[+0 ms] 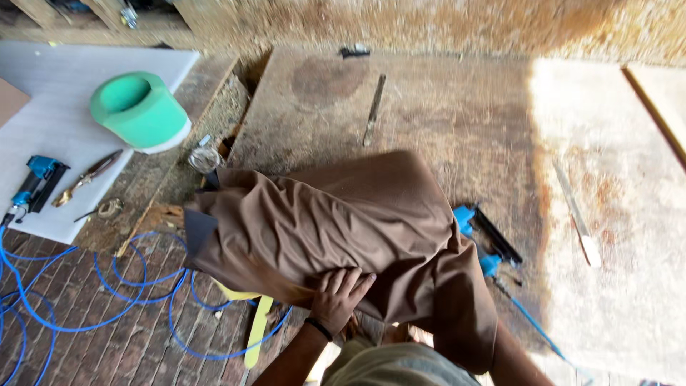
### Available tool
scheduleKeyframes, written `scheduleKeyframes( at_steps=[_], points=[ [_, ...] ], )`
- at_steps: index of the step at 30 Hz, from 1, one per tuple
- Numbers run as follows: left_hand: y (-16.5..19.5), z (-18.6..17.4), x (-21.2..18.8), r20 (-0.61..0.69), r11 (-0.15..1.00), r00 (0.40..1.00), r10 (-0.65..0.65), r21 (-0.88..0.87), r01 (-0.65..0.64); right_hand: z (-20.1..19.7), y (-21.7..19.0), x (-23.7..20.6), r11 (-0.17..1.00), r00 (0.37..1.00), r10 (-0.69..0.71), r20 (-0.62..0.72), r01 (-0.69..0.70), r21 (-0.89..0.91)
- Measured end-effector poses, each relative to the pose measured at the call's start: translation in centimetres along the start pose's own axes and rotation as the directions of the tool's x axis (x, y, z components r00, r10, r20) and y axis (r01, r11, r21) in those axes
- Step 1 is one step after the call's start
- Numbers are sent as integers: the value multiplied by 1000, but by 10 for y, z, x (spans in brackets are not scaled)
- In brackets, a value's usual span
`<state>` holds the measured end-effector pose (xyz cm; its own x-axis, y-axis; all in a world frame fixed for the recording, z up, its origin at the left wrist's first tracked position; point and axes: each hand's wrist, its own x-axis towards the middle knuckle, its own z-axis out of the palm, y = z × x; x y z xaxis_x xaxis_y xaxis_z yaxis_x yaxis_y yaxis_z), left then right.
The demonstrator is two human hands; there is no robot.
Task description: The person wraps a rectangular cushion with brown fabric, folds and smooths the edges, and secures the fabric using a pneumatic staple gun. The person repeatedly adjusts the fabric and staples it to the cushion base.
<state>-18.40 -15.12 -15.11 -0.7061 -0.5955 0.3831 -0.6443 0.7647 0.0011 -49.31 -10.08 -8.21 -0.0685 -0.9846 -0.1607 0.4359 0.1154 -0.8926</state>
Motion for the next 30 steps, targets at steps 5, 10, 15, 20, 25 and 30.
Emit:
scheduleKeyframes(
  at_steps=[5, 10, 15, 20, 25, 30],
  points=[
    [26, 16, -14, 3, 935, 987, -163, -320, 155, -58, 61, 17, 974, 992, 119, -37, -124, -192],
    [32, -70, 27, 17, 748, 900, -436, -548, 373, -89, 95, 1, 886, 979, 201, -19, -191, -423],
    [48, -152, 61, -16, 752, 935, -355, -599, 275, -54, 116, 0, 654, 979, 1, 205, 155, -740],
    [66, -120, 59, 516, 639, 747, -420, -416, 647, -4, 118, 13, 469, 935, -141, 325, 352, -810],
    [40, -55, 31, 691, 581, 701, -177, -501, 642, 23, 126, 20, 513, 954, -2, 299, 258, -819],
    [-61, -43, -11, 492, -13, 804, -335, -855, 518, 35, 150, 30, 625, 981, 92, 173, 79, -777]
  ],
)
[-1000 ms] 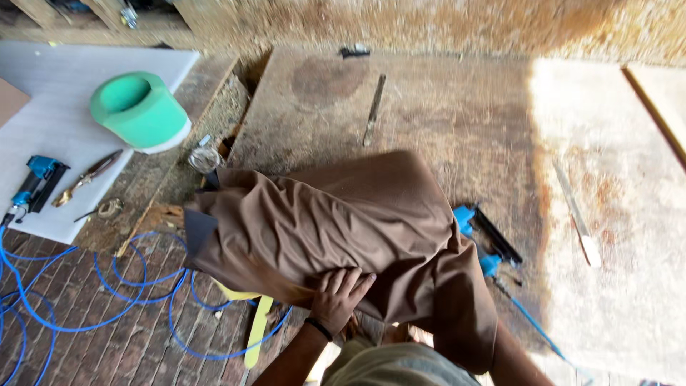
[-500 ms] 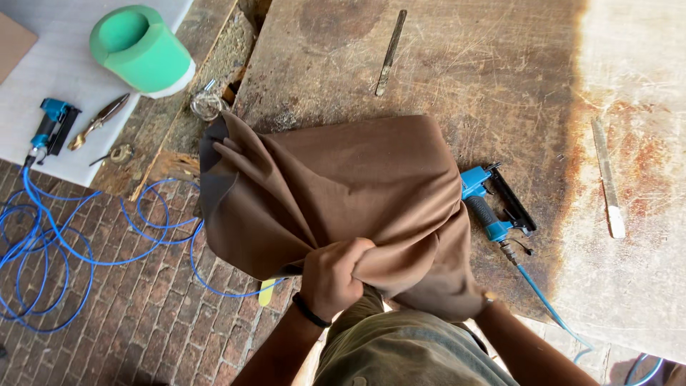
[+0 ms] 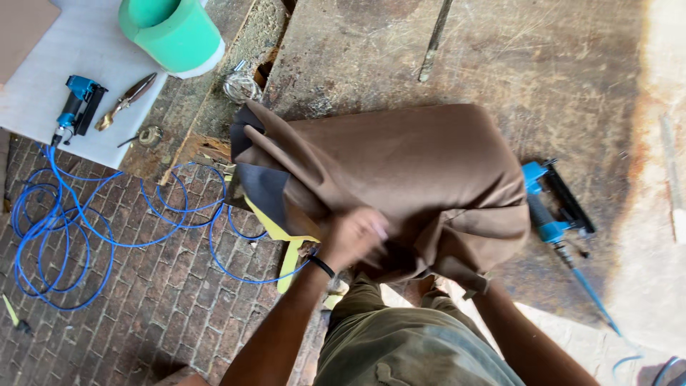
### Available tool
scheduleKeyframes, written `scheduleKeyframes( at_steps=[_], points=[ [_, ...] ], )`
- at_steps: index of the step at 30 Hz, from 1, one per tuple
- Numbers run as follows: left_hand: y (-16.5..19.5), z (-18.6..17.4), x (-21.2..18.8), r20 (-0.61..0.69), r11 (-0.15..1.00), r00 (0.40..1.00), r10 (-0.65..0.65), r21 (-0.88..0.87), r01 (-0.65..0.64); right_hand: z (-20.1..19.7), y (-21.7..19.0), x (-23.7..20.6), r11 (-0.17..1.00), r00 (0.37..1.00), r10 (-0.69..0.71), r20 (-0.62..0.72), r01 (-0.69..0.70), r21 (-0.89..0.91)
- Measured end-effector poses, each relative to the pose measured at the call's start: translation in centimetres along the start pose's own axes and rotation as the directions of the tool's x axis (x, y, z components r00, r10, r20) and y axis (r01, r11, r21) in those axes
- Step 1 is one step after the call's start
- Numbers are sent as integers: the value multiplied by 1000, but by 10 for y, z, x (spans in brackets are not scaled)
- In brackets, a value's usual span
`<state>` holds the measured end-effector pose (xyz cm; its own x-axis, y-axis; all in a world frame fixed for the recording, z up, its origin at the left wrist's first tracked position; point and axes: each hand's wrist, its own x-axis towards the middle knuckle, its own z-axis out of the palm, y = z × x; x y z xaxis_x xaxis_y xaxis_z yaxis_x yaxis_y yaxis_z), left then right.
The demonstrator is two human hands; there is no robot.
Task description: The person wraps a rectangular cushion with brown fabric, folds and smooths the edges, and secures the fabric using a pneumatic staple gun. The person repeatedly adjusts the fabric and staples it to the cushion base.
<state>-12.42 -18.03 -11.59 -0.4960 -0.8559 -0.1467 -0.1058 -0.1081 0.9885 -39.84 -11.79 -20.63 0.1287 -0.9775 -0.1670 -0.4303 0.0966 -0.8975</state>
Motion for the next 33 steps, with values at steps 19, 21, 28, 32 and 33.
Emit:
scheduleKeyframes(
  at_steps=[19, 21, 28, 32, 33],
  points=[
    [-29, -284, -65, -674, 953, 675, -301, -179, 245, 150, -65, 21, 72, 859, 470, 202, -265, 962],
    [-29, -266, -44, -625, 961, 762, -172, 63, 269, 143, -78, 17, 131, 911, 303, 279, -330, 935],
    [-8, -250, 7, -705, 985, 708, -29, 101, 141, 181, -125, 64, 332, 986, -130, 107, -59, 941],
    [23, -258, -116, -781, 724, 577, -239, -539, -430, 196, -105, 87, 323, 984, 142, 107, -148, 935],
    [23, -257, -148, -823, 781, 542, -170, -447, -435, 195, -96, 89, 329, 987, 114, 114, -146, 933]
  ],
)
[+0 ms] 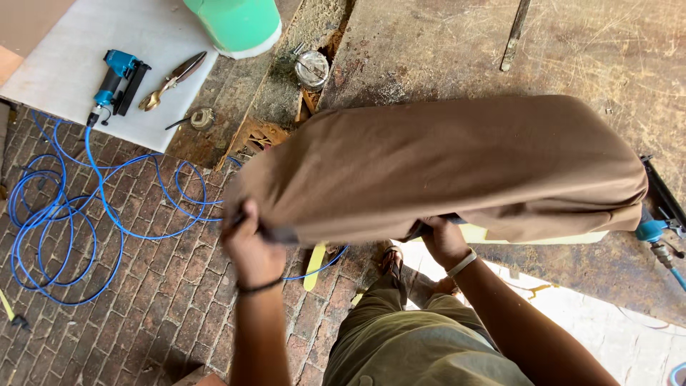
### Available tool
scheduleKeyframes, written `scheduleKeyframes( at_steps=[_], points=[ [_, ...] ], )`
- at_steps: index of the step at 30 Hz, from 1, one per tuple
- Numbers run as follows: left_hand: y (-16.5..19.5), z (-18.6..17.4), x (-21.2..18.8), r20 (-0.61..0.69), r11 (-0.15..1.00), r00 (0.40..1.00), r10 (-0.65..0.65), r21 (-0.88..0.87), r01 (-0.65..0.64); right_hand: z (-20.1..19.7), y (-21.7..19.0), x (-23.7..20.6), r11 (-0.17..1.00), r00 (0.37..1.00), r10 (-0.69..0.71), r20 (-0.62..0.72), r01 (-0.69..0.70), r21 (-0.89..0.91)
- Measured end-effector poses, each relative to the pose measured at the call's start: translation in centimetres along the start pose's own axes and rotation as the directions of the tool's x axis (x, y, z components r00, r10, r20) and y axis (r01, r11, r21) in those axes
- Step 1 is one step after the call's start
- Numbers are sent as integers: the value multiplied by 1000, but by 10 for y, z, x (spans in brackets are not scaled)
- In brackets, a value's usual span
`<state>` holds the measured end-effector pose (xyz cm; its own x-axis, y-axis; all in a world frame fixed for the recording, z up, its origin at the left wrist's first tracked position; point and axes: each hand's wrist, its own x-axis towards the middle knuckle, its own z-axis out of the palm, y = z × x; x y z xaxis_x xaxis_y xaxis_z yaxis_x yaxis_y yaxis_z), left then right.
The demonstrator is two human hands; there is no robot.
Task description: The person wraps a rectangular cushion with brown fabric, folds and smooths the edges, and secures the fabric using a pneumatic staple gun. The person repeatedly adjusts the fabric and staples it to the cushion base.
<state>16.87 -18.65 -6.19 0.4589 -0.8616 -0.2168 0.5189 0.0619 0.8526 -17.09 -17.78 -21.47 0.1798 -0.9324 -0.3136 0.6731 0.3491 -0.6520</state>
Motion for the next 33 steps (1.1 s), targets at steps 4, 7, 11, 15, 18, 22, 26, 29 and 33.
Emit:
scheduleKeyframes(
  at_steps=[4, 7, 11, 15, 18, 22, 26, 29, 33],
  points=[
    [-32, -68, -44, -257, 951, 964, 74, 309, 10, -28, 13, 9, 996, 993, 56, -100, -63, -68],
    [-88, -110, -50, -270, 856, 956, 118, 516, 40, -36, 12, -1, 946, 974, 115, -195, -167, -278],
    [-139, -131, -39, -290, 665, 956, 38, 722, 192, -55, 7, -70, 610, 917, 255, -305, -398, -686],
    [-124, -95, 6, -16, 420, 926, 377, 894, -155, -75, 7, -151, 372, 821, 371, -433, -559, -741],
    [-101, -19, 54, 427, 21, 765, 482, 867, -497, -85, 8, -171, 488, 842, 305, -445, -540, -685],
    [-143, 147, 95, 765, 64, 639, 79, 636, -769, -85, 11, -166, 480, 869, 202, -451, -489, -728],
    [-245, 298, 30, 587, -204, 460, -666, 450, -869, -87, 3, -175, 377, 825, 220, -520, -564, -735],
    [-309, 351, -83, 772, 36, 270, -575, 353, -935, -108, -16, -197, 661, 931, 306, -197, -357, -660],
    [-322, 354, -170, 880, -81, 82, -468, 50, -995, -154, -71, -235, 892, 905, -185, -383, 318, 320]
  ],
)
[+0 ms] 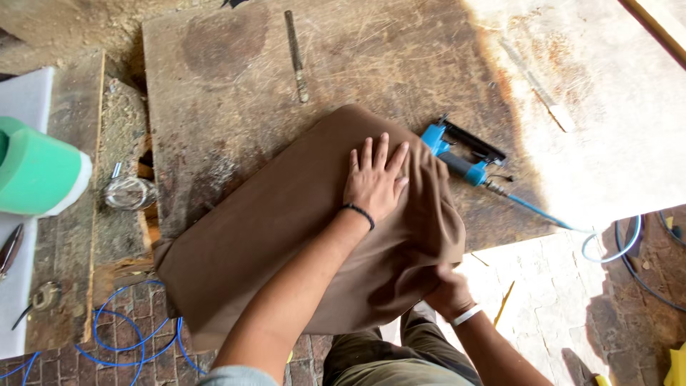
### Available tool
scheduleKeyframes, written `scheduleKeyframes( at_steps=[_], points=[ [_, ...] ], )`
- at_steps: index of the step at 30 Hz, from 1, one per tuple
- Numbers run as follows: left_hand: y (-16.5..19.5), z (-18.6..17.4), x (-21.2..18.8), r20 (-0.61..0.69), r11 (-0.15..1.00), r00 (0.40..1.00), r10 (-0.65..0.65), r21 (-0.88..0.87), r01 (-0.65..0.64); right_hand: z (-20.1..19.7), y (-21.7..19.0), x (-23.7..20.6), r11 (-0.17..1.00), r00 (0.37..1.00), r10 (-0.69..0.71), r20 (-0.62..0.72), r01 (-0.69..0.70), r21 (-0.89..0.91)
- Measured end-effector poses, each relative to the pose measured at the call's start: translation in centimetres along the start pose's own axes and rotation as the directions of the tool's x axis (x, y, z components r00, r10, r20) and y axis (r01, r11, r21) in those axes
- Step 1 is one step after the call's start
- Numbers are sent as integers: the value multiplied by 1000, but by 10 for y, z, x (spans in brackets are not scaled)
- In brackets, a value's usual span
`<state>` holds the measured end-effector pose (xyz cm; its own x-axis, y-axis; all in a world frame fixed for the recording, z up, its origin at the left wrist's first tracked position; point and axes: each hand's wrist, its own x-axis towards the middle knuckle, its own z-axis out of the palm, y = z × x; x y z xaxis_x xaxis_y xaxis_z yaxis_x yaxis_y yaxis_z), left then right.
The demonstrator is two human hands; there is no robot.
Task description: The person wraps a rectangular cushion with brown fabric, folds and smooths the edges, and secures the fabric using a pneumatic staple gun. The person repeatedly adjusts the fabric and staples it to the cushion base.
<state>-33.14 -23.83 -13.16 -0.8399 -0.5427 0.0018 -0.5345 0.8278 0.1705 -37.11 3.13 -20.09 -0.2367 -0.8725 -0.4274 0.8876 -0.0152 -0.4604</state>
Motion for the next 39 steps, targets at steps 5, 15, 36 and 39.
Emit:
scheduleKeyframes(
  at_steps=[5, 15, 36, 39],
  points=[
    [26, -5, -4, -22, 985, 995, 93, 145, -88, -21, -88, 38, 927, 947, -125, -294, 217, 305],
    [22, -3, -2, 58, 965, 987, 147, 212, -156, -94, -131, 31, 857, 679, -503, -536, 308, -413],
    [107, 81, -49, 394, 914, 891, 227, 229, -334, -42, -129, 125, 513, 785, -504, -361, -64, -856],
    [116, 92, -57, 420, 957, 890, 178, 135, -255, -44, -121, 128, 200, 784, -540, -306, -233, -952]
  ],
)
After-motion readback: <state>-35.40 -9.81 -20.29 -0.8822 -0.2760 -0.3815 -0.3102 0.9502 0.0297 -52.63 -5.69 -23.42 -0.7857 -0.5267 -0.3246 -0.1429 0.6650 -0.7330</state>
